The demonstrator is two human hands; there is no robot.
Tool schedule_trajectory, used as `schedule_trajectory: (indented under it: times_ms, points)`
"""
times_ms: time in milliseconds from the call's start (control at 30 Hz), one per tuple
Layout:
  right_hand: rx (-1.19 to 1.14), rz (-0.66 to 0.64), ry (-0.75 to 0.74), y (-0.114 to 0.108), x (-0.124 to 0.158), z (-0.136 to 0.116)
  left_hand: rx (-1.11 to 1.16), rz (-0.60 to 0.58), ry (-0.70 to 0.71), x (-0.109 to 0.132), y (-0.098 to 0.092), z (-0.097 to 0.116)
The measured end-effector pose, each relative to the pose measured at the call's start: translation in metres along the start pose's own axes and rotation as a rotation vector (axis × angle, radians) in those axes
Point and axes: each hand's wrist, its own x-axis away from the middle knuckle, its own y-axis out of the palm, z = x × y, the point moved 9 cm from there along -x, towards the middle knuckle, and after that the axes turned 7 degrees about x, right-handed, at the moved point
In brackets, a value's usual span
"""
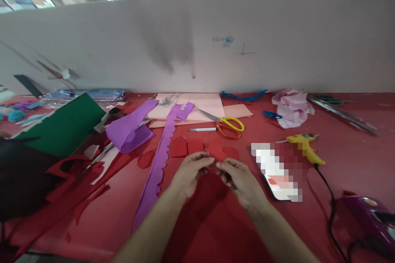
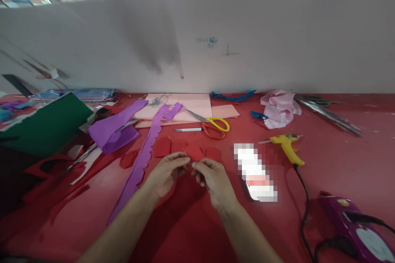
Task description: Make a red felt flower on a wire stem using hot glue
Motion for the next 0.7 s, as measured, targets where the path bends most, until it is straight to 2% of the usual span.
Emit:
schedule_trajectory:
  times_ms: [433,533,633,700]
  points:
    - [0.116,-0.045,-0.028,0.005,0.000,-0.004,0.042,0.068,0.002,-0.002,-0.008,0.001]
    - [0.309,-0.008,-0.161,0.004,0.005,-0.019,0.103,0.124,0.020,-0.005,-0.015,-0.001]
    - [0.644,0.179,-0.409,0.001,0.020,-0.043,0.176,0.190,0.028,-0.008,-0.025,-0.003]
    - [0.865,0.287,-0.571,0.008,0.032,-0.053,0.224,0.207,0.030,-0.010,-0.028,-0.005]
